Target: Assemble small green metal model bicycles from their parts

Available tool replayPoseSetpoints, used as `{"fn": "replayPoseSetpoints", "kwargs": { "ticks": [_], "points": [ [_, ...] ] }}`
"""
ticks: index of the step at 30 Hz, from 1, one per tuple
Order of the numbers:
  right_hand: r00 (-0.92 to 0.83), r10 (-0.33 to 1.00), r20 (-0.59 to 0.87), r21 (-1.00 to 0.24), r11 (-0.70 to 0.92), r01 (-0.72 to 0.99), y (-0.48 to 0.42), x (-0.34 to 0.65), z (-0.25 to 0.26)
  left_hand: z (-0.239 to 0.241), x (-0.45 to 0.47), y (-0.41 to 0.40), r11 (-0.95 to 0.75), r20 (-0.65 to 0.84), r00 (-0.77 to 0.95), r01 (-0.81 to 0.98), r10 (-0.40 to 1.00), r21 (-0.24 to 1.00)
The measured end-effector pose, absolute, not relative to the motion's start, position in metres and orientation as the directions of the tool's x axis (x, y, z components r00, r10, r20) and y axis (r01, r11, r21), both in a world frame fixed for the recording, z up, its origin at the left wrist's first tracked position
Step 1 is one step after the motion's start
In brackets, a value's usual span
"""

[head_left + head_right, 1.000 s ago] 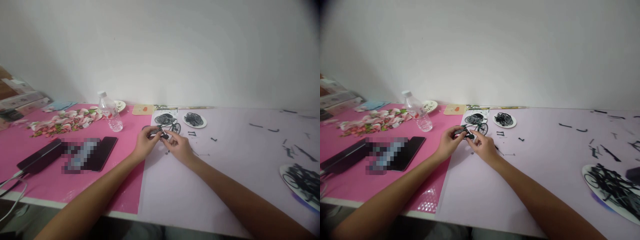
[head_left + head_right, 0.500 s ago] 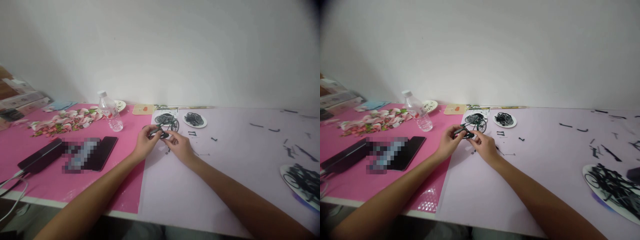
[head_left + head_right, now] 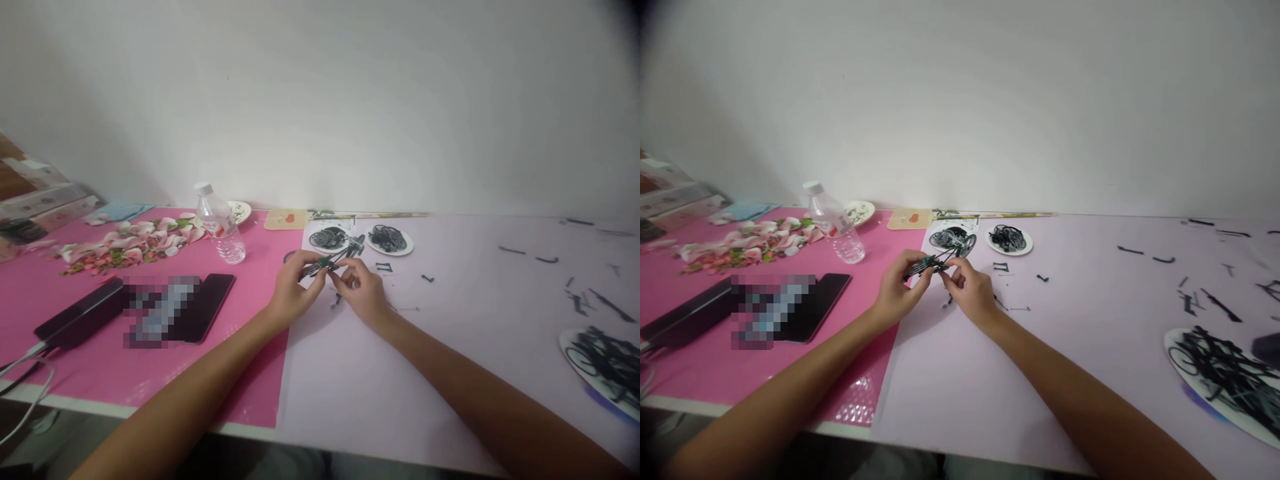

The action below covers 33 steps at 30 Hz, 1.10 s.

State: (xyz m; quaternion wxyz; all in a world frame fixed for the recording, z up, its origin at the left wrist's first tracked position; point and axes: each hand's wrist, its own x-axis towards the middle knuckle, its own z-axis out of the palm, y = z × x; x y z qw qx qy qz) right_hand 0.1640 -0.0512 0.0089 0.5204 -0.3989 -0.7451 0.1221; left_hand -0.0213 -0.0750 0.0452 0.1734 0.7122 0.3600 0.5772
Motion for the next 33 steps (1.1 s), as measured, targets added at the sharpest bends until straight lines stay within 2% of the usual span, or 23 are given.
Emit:
{"fn": "replayPoseSetpoints", "kwargs": {
  "ticks": [6, 10, 14, 18, 21, 29, 33],
  "points": [
    [-0.139, 0.728, 0.671, -0.606, 0.647, 0.463, -0.053, 0.163, 0.009, 0.047, -0.021, -0.077, -0.723, 0.742, 0.099, 0.344, 0.663, 0.599],
    [-0.066, 0.763, 0.643, -0.667, 0.600, 0.442, -0.054, 0.162, 0.010, 0.046, -0.020, -0.078, -0.743, 0.787, 0.063, 0.381, 0.614, 0.550],
    [-0.088, 0.832, 0.548, -0.751, 0.535, 0.387, -0.057, 0.161, 0.014, 0.046, -0.019, -0.080, -0.762, 0.821, 0.039, 0.398, 0.570, 0.511],
    [-0.168, 0.922, 0.350, -0.894, 0.382, 0.234, -0.057, 0.161, 0.017, 0.046, -0.017, -0.082, -0.792, 0.838, 0.061, 0.368, 0.542, 0.486],
    [-0.270, 0.937, 0.222, -0.966, 0.249, 0.070, -0.052, 0.161, 0.017, 0.045, -0.016, -0.084, -0.810, 0.843, 0.084, 0.344, 0.531, 0.476],
    [-0.463, 0.884, 0.065, -0.976, -0.041, -0.214, -0.048, 0.160, 0.018, 0.042, -0.015, -0.085, -0.816, 0.831, 0.116, 0.302, 0.545, 0.493],
    [-0.478, 0.875, 0.073, -0.981, -0.022, -0.192, -0.049, 0.158, 0.020, 0.043, -0.015, -0.085, -0.813, 0.826, 0.123, 0.306, 0.550, 0.496]
  ]
}}
